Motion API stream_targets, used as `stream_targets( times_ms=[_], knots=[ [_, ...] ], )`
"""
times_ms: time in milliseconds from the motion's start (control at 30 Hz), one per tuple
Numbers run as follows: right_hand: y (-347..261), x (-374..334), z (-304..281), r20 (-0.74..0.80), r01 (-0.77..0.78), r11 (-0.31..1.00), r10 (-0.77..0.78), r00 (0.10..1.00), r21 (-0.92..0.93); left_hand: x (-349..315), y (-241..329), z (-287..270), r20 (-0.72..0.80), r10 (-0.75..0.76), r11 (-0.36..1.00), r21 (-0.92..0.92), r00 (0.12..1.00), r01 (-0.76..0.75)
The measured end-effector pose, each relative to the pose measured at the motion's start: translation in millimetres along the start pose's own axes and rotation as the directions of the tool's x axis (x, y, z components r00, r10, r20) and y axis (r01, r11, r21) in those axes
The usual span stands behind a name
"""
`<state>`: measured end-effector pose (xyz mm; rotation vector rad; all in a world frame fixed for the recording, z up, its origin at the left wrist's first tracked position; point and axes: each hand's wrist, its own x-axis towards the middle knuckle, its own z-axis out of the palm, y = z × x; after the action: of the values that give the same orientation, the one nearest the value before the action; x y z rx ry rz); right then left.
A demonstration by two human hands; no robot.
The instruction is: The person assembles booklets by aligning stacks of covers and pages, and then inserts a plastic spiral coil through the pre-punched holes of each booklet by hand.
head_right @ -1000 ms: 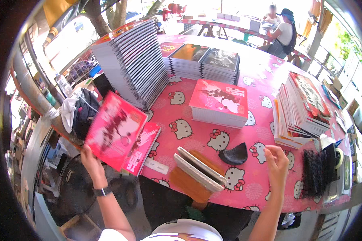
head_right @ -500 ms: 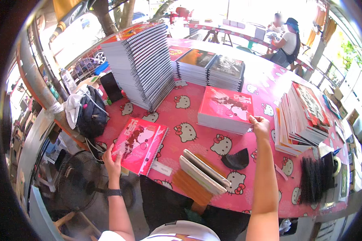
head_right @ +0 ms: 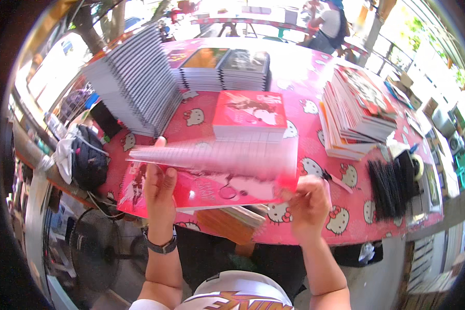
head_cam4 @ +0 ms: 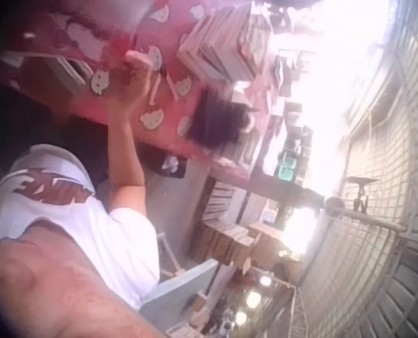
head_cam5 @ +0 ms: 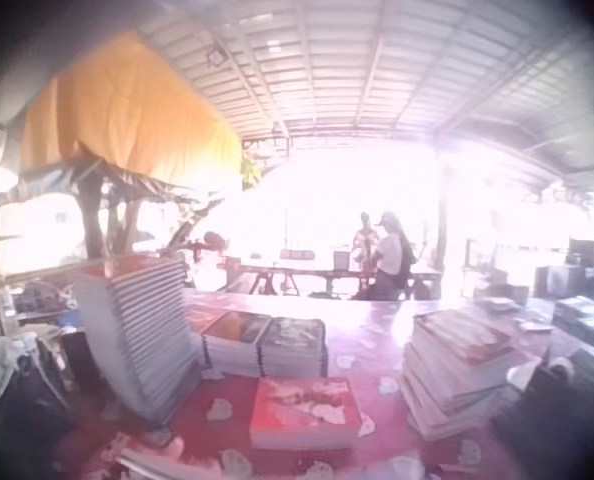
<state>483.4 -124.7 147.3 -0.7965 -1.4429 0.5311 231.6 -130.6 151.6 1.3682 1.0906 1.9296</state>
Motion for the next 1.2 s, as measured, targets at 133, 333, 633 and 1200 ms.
stream_targets(
  times_ms=[133,333,633,1200],
  knots=[
    [-3.5,-50.2,-11.8,-0.109,-0.240,0.918,0.286,0.952,0.315,4.2,10.2,12.5,0.259,0.019,0.980,-0.198,0.966,0.034],
    [23.4,-82.6,-27.8,0.066,-0.124,0.988,0.130,0.989,-0.095,5.9,7.5,14.5,0.415,-0.025,0.990,-0.119,0.909,0.082],
    [42.2,-45.5,-77.8,0.238,-0.113,0.884,0.242,0.941,-0.453,11.5,-43.2,-29.1,0.258,-0.148,0.988,0.074,0.955,0.134],
    [141.2,17.6,-285.5,-0.241,-0.230,-0.070,0.242,0.940,-0.971,1.0,-37.3,15.0,0.083,-0.284,0.944,-0.148,0.955,0.294]
  ],
)
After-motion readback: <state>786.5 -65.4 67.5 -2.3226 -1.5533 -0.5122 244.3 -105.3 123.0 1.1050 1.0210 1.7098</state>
